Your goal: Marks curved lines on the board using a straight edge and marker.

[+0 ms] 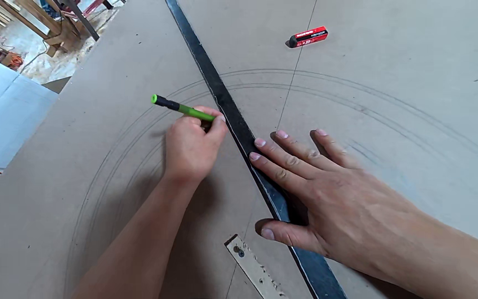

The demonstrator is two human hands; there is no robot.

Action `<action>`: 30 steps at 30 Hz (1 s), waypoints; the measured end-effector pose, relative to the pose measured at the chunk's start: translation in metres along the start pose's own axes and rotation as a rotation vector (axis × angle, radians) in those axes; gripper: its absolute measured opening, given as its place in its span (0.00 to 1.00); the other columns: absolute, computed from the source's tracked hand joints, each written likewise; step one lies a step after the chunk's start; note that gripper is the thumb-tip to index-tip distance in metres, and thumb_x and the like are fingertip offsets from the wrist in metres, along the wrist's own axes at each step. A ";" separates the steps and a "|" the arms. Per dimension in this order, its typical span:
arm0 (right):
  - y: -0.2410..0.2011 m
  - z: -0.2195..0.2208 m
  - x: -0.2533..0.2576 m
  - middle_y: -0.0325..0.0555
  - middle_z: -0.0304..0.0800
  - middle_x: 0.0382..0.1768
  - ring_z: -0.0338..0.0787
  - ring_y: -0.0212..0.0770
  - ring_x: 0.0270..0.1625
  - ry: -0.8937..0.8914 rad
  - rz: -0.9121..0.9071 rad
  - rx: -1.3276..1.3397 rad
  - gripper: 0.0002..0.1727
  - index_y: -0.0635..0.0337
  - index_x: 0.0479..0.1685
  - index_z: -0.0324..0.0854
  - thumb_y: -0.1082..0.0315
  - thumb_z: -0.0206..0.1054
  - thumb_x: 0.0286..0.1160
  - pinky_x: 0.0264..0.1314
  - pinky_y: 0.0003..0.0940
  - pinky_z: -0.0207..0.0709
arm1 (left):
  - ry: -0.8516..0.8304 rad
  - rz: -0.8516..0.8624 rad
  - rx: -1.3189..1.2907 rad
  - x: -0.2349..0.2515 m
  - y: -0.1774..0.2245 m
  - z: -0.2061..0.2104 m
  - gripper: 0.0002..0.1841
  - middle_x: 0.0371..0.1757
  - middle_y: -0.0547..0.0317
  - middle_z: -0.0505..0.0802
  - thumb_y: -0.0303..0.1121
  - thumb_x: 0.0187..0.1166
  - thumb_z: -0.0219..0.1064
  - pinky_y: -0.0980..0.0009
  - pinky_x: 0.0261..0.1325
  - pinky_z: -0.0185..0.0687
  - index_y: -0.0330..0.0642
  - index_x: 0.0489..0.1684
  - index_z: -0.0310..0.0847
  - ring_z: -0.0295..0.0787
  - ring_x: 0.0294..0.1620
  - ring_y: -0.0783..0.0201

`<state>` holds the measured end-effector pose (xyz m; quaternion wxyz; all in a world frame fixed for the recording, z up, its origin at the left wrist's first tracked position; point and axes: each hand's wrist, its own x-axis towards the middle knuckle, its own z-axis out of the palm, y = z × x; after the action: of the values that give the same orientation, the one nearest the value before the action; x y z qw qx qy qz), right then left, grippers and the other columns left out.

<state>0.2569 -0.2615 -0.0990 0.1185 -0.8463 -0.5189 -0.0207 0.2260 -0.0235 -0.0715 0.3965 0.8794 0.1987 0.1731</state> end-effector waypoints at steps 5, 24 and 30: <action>0.001 0.002 -0.001 0.33 0.56 0.94 0.53 0.46 0.96 0.007 0.005 0.005 0.56 0.36 0.94 0.61 0.12 0.39 0.66 0.93 0.72 0.42 | 0.038 -0.025 0.023 0.016 -0.002 0.003 0.04 0.26 0.70 0.93 0.35 0.80 0.71 0.76 0.25 0.82 0.51 0.40 0.92 0.87 0.22 0.76; 0.024 0.003 -0.002 0.32 0.63 0.92 0.58 0.43 0.94 0.087 0.053 0.066 0.43 0.36 0.91 0.66 0.26 0.42 0.80 0.94 0.69 0.44 | 0.168 0.002 -0.479 0.023 -0.030 -0.009 0.10 0.30 0.56 0.93 0.35 0.88 0.62 0.72 0.28 0.86 0.38 0.44 0.85 0.89 0.25 0.66; 0.066 -0.015 -0.001 0.32 0.71 0.87 0.63 0.38 0.92 0.114 0.151 0.191 0.34 0.44 0.86 0.74 0.45 0.45 0.85 0.96 0.61 0.47 | 0.253 -0.036 -0.205 0.029 -0.033 -0.018 0.10 0.19 0.63 0.83 0.41 0.88 0.64 0.71 0.17 0.73 0.44 0.49 0.79 0.76 0.14 0.67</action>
<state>0.3164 -0.2940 -0.0967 0.2291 -0.8652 -0.4459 -0.0105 0.2357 0.0221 -0.0815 0.4592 0.8017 0.2440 0.2947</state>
